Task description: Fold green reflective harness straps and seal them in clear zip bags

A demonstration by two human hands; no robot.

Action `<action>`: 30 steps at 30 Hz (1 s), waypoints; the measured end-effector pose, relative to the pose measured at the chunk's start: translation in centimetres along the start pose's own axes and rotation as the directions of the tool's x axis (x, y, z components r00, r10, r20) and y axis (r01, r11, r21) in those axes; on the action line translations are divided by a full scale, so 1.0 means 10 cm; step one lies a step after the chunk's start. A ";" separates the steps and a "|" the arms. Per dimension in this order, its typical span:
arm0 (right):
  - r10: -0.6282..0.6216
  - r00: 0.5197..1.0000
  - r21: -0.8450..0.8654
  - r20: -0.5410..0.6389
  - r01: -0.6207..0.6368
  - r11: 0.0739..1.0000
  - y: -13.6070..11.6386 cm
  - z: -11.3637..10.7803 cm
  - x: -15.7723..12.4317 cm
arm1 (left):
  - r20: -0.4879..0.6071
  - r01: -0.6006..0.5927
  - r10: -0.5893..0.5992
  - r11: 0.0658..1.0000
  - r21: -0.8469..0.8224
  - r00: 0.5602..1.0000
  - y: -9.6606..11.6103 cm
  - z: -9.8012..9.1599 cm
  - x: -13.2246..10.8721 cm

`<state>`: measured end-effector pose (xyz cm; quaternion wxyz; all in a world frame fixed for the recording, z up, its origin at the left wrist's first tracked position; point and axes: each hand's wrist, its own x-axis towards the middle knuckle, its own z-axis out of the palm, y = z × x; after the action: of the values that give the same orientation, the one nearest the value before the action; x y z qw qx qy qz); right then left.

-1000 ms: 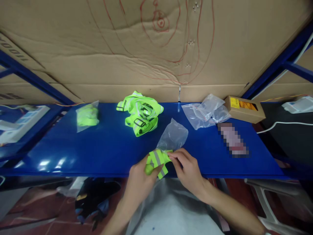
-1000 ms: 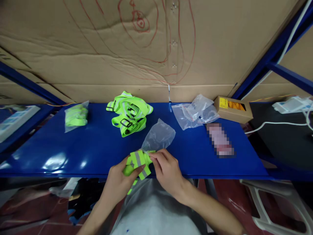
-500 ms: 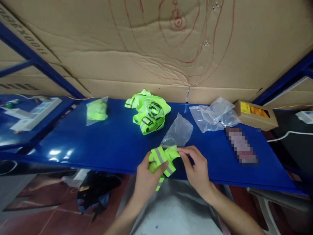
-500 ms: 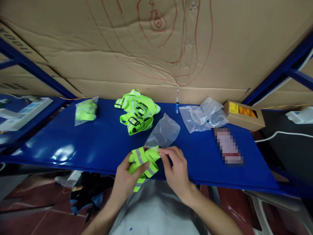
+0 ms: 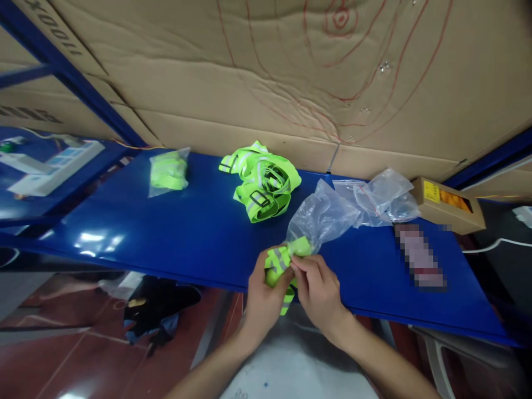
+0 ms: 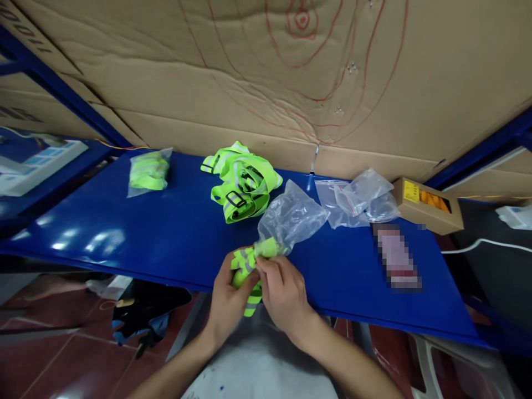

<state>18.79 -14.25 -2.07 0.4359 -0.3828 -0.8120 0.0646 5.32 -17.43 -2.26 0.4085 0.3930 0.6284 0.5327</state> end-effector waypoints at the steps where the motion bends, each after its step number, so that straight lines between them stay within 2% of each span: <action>1: -0.012 1.000 -0.003 0.010 0.012 1.000 0.02 -0.01 0.01 | 0.013 0.005 -0.005 1.000 -0.013 1.000 -0.01 -0.01 0.00; 3: -0.017 0.999 0.020 0.038 0.016 1.000 0.06 -0.07 0.04 | 0.039 0.006 -0.005 0.999 -0.034 0.999 -0.02 -0.03 -0.02; 5: 0.010 0.998 0.060 0.060 -0.014 0.998 0.09 -0.17 0.07 | 0.067 -0.048 0.048 0.999 0.005 0.997 -0.04 -0.07 -0.04; 9: 0.052 0.998 0.013 0.039 -0.052 0.999 0.09 -0.33 0.10 | 0.094 -0.249 0.232 0.935 0.253 0.968 -0.01 -0.13 -0.10; 11: 0.052 0.998 -0.028 0.028 -0.052 0.998 0.06 -0.36 0.09 | 0.135 -0.271 0.239 0.901 0.338 0.962 0.02 -0.15 -0.12; 13: 0.038 0.999 -0.036 0.038 -0.036 0.999 0.03 -0.36 0.08 | 0.202 -0.245 0.186 0.912 0.329 0.962 0.05 -0.14 -0.12; 15: 0.014 0.998 -0.019 0.064 -0.013 1.000 0.02 -0.35 0.07 | 0.269 -0.179 0.114 0.957 0.228 0.956 0.06 -0.12 -0.10; 18: 0.040 0.997 -0.029 0.060 -0.038 0.999 0.08 -0.36 0.10 | 0.333 0.022 -0.033 0.999 0.035 0.942 0.05 -0.11 -0.07; 20: 0.086 0.996 -0.101 0.009 -0.085 0.991 0.21 -0.41 0.15 | 0.310 0.144 -0.133 0.989 -0.014 0.941 0.03 -0.13 -0.05; 22: 0.117 0.992 -0.201 -0.044 -0.124 0.972 0.38 -0.48 0.22 | 0.252 0.193 -0.185 0.981 -0.006 0.950 0.02 -0.18 -0.02; 24: 0.122 0.989 -0.282 -0.083 -0.141 0.949 0.54 -0.55 0.28 | 0.188 0.195 -0.195 0.981 0.016 0.963 0.03 -0.24 0.01; 26: 0.101 0.993 -0.347 -0.068 -0.118 0.930 0.65 -0.61 0.33 | 0.123 0.160 -0.163 0.986 0.034 0.979 0.06 -0.30 0.04; 28: 0.065 0.998 -0.415 -0.014 -0.065 0.907 0.67 -0.65 0.36 | 0.044 0.100 -0.101 0.995 0.022 0.994 0.09 -0.35 0.08; 30: 0.037 0.999 -0.439 0.012 -0.028 0.898 0.60 -0.66 0.35 | -0.007 0.106 -0.107 0.989 -0.107 0.994 0.13 -0.38 0.13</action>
<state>26.01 -9.22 1.61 0.3290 -0.4838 -0.8036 -0.1087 1.41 -17.41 -0.69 0.4527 0.3334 0.6218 0.5452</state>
